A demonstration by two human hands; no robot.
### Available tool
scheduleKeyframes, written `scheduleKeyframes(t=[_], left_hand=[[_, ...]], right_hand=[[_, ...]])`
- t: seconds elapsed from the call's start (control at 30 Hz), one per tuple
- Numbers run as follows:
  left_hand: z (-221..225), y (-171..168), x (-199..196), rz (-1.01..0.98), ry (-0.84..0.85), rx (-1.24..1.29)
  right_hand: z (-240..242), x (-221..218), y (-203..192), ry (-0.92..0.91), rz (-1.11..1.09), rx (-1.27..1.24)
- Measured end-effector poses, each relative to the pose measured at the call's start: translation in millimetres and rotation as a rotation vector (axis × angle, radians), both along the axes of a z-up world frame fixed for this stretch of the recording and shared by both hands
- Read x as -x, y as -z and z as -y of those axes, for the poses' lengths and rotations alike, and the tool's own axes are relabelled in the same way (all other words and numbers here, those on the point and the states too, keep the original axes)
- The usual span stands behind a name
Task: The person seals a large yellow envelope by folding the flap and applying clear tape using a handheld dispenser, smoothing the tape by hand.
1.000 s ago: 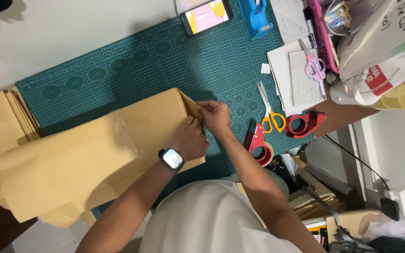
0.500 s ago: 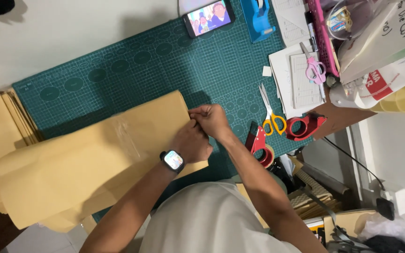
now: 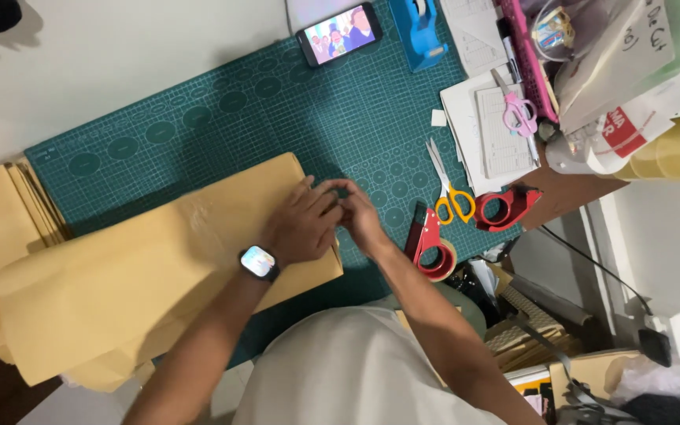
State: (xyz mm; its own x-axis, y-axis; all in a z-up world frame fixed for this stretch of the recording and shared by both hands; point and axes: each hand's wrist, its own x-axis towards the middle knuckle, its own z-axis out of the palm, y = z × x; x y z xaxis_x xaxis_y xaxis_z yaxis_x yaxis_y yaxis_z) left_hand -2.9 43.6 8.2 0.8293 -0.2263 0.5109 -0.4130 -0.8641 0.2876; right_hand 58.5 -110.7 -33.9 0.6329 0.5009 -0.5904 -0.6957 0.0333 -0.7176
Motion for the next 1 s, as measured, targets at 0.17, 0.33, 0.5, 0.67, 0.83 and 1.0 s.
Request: scheduleKeyframes(t=[0.17,0.33,0.5,0.67,0.83,1.0], left_hand=[[-22,7,3,-0.153,0.229,-0.146],[-30,8,1,-0.15,0.289,-0.143],[-31,19,4,-0.172,0.27,-0.237],[-32,31,4,-0.121,0.249,-0.244],[-33,10,1,-0.157,0.253,-0.258],[-32,29,4,-0.193,0.254,-0.194]], right_hand=[[17,20,56,0.075,-0.058,-0.113],[57,17,-13,-0.014,0.23,0.139],[130,44,-24,-0.184,0.61,1.115],[158,70,13,-0.281,0.512,1.251],[158,77,-8,-0.218,0.538,1.232],[156,10,-44,-0.312,1.016,1.308]])
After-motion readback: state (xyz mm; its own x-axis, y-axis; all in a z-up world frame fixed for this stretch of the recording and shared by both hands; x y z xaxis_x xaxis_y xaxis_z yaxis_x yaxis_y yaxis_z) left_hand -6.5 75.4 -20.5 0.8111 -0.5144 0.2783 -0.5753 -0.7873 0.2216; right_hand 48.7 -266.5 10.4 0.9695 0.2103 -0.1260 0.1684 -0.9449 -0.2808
